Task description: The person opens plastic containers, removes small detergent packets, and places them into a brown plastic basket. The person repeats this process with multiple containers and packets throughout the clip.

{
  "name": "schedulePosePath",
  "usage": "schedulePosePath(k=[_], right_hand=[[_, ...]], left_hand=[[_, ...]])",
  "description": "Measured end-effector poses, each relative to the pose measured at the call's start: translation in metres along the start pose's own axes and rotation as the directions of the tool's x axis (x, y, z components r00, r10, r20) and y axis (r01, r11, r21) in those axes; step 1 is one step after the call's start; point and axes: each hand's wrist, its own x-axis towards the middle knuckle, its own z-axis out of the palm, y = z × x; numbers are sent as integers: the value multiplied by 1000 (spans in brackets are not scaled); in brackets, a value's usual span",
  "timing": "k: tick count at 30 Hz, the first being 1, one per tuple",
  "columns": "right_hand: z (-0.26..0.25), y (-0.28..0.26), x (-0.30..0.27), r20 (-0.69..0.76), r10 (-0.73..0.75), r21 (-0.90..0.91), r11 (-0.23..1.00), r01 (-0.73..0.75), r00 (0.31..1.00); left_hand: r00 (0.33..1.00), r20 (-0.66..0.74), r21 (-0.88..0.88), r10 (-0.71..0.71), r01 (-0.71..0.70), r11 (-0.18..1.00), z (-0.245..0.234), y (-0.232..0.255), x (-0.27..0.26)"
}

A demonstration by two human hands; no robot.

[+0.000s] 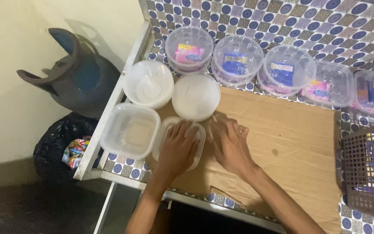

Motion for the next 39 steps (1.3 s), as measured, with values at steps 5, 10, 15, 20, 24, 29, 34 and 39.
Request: schedulePosePath(k=[5, 10, 15, 20, 24, 29, 34, 39], right_hand=[[-13, 9, 27, -102, -40, 79, 996, 49, 994], [-8, 19, 42, -10, -81, -2, 997, 81, 997], [-4, 23, 44, 47, -102, -9, 995, 102, 994], [-4, 22, 43, 65, -81, -22, 996, 83, 995], [-7, 22, 38, 10, -87, -8, 996, 88, 996], [-12, 27, 28, -21, -61, 16, 998, 61, 998], [-25, 36, 19, -83, -35, 19, 999, 36, 996], [-43, 52, 9, -113, 25, -66, 997, -33, 993]], left_hand=[[999, -40, 150, 25, -18, 989, 12, -18, 18], [998, 8, 173, -67, 65, 983, 14, -26, 17], [994, 22, 138, -109, 105, 985, 9, -25, 16], [998, -31, 92, -60, 62, 994, 6, -18, 19], [997, 0, 118, -71, 70, 991, 10, -9, 23], [998, -51, 43, 21, -18, 999, 18, 1, 27], [999, -37, -55, 23, -25, 998, 25, 14, 39], [999, -18, -133, 36, -38, 990, 36, 31, 55]])
